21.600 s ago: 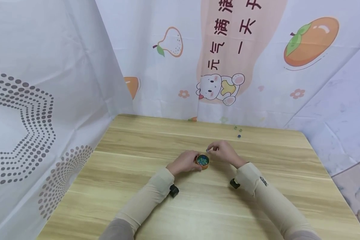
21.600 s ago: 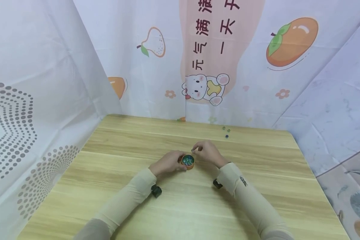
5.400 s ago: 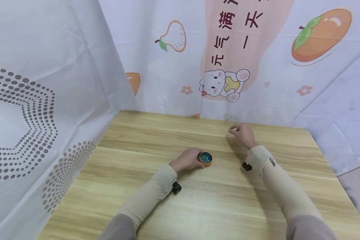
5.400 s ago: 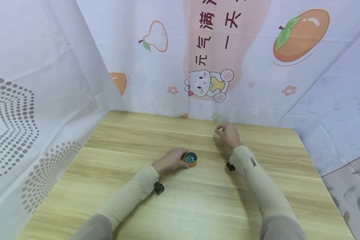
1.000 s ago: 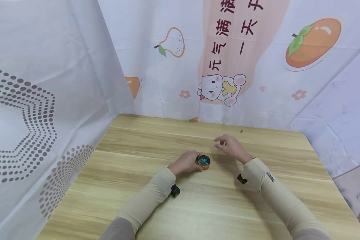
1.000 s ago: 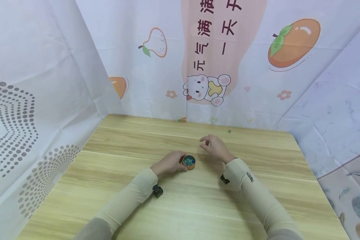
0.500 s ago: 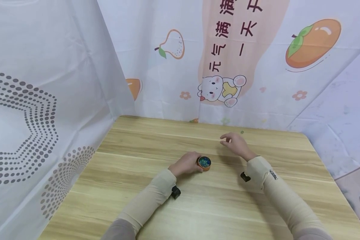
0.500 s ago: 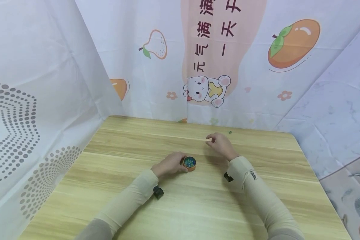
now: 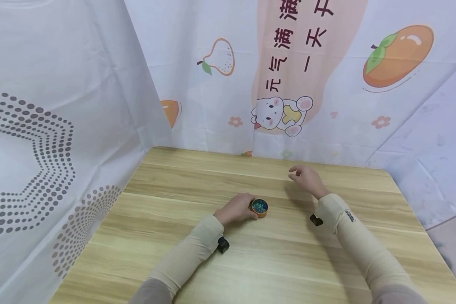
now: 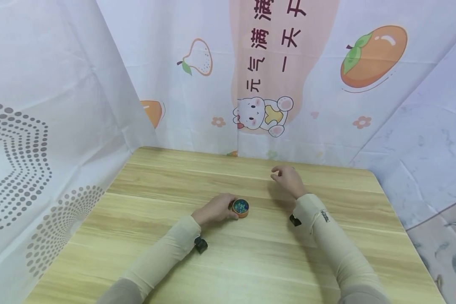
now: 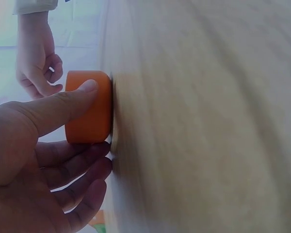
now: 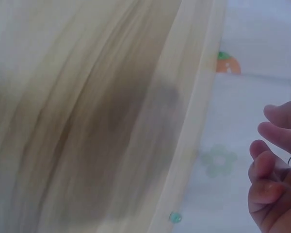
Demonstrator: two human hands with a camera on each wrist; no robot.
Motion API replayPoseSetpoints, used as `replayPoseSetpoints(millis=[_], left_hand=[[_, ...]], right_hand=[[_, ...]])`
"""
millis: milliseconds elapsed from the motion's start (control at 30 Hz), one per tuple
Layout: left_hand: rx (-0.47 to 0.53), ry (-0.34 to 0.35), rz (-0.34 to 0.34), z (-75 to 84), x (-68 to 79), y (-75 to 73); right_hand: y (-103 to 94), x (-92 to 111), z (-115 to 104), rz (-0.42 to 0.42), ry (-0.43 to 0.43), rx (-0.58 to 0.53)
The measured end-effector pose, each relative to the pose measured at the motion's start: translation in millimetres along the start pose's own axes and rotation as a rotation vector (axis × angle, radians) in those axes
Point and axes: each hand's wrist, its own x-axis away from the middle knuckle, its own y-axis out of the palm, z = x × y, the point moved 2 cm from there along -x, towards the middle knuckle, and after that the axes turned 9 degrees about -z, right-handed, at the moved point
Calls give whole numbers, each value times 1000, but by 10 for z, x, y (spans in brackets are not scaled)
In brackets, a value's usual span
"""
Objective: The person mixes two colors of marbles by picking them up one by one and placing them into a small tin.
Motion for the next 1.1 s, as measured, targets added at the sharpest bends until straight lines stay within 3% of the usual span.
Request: replayPoseSetpoints(millis=[433,900,1100], left_hand=[[-18,6,5,-10,1,31],[8,2,1,-19,2,-5],[1,3,-2,-24,-7,-1]], right_hand=[[-100,-5,328,-10,69,13],[-131,-95,513,-85,151,33],[-135,-117,571,-73,158,39]])
